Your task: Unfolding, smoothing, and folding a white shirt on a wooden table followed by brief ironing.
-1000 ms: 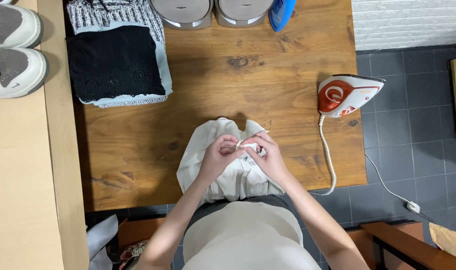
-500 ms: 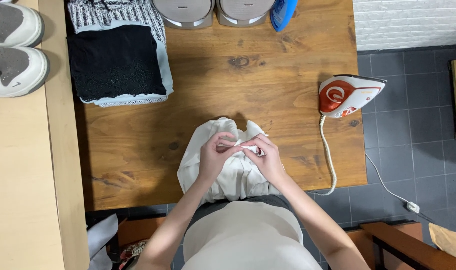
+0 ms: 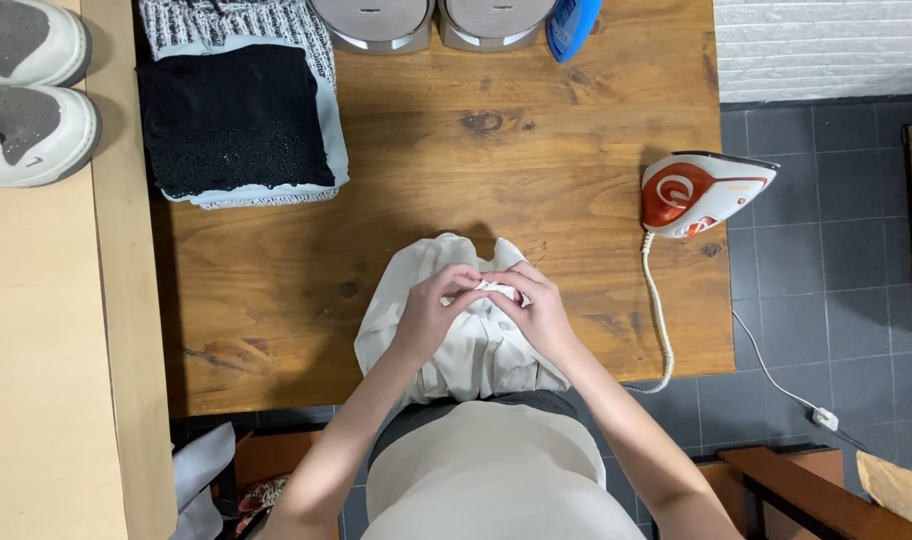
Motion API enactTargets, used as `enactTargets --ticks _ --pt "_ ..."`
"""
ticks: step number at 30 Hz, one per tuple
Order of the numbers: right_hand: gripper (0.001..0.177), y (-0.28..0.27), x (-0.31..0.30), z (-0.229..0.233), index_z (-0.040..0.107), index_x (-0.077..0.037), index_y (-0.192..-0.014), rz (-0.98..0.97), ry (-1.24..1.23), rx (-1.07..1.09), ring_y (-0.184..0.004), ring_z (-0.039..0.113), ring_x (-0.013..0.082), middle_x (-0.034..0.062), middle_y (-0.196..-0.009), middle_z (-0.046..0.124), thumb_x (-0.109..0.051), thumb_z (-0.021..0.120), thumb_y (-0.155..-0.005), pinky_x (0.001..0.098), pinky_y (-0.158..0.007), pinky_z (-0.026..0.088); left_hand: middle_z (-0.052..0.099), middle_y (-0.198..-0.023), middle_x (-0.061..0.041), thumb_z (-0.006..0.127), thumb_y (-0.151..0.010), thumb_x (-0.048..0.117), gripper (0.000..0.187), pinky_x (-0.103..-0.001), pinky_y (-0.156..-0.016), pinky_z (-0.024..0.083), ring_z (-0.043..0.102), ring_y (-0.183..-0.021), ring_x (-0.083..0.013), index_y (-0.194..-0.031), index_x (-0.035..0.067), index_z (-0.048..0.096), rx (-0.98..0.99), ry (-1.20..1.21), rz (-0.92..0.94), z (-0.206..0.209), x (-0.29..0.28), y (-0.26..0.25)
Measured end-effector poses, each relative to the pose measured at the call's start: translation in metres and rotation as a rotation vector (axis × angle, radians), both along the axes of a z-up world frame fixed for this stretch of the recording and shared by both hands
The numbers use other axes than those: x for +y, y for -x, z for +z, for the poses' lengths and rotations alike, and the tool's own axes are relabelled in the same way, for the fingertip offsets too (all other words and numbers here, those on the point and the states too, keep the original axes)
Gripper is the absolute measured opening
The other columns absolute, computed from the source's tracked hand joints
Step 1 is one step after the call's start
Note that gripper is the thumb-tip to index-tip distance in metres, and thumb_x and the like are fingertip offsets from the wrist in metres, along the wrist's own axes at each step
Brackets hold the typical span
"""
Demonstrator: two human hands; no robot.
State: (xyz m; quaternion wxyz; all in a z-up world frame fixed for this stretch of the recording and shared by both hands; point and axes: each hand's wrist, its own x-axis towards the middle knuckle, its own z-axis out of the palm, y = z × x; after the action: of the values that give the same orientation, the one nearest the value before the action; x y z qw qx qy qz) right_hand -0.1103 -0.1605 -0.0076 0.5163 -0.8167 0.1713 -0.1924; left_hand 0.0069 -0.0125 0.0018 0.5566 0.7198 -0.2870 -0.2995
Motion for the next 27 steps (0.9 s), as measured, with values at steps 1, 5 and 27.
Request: enactTargets --ticks 1,5,27 --pt "0.023 0.000 -0.001 0.001 0.080 -0.009 -0.107 -0.003 0.000 -0.001 -0.060 0.052 0.0158 0.0070 -0.082 0.066 -0.001 0.081 -0.085 0.0288 -0.060 0.049 0.079 -0.101 -0.011 0.081 -0.093 0.013 0.023 -0.037 -0.085 0.066 0.079 -0.096 -0.0277 -0.111 0.006 0.069 -0.001 0.000 -0.003 0.000 0.000 0.000" --pt "0.018 0.001 -0.005 -0.001 0.079 -0.009 -0.100 -0.031 0.007 -0.018 -0.059 0.053 0.0168 0.0082 -0.084 0.066 -0.002 0.083 -0.084 0.0301 -0.059 0.049 0.077 -0.101 -0.009 0.077 -0.097 0.017 0.021 -0.037 -0.087 0.065 0.078 -0.097 -0.0239 -0.114 0.008 0.069 -0.152 -0.030 -0.040 -0.005 0.000 0.001" --pt "0.026 -0.001 0.007 0.016 0.080 -0.009 -0.113 0.012 -0.222 0.022 -0.079 0.066 0.0157 0.0098 -0.095 0.077 -0.004 0.081 -0.088 0.0302 -0.072 0.054 0.072 -0.096 0.006 0.056 -0.107 0.028 0.022 -0.026 -0.086 0.063 0.074 -0.091 -0.0112 -0.116 0.024 0.076 -0.772 0.092 0.025 -0.064 0.013 0.011"
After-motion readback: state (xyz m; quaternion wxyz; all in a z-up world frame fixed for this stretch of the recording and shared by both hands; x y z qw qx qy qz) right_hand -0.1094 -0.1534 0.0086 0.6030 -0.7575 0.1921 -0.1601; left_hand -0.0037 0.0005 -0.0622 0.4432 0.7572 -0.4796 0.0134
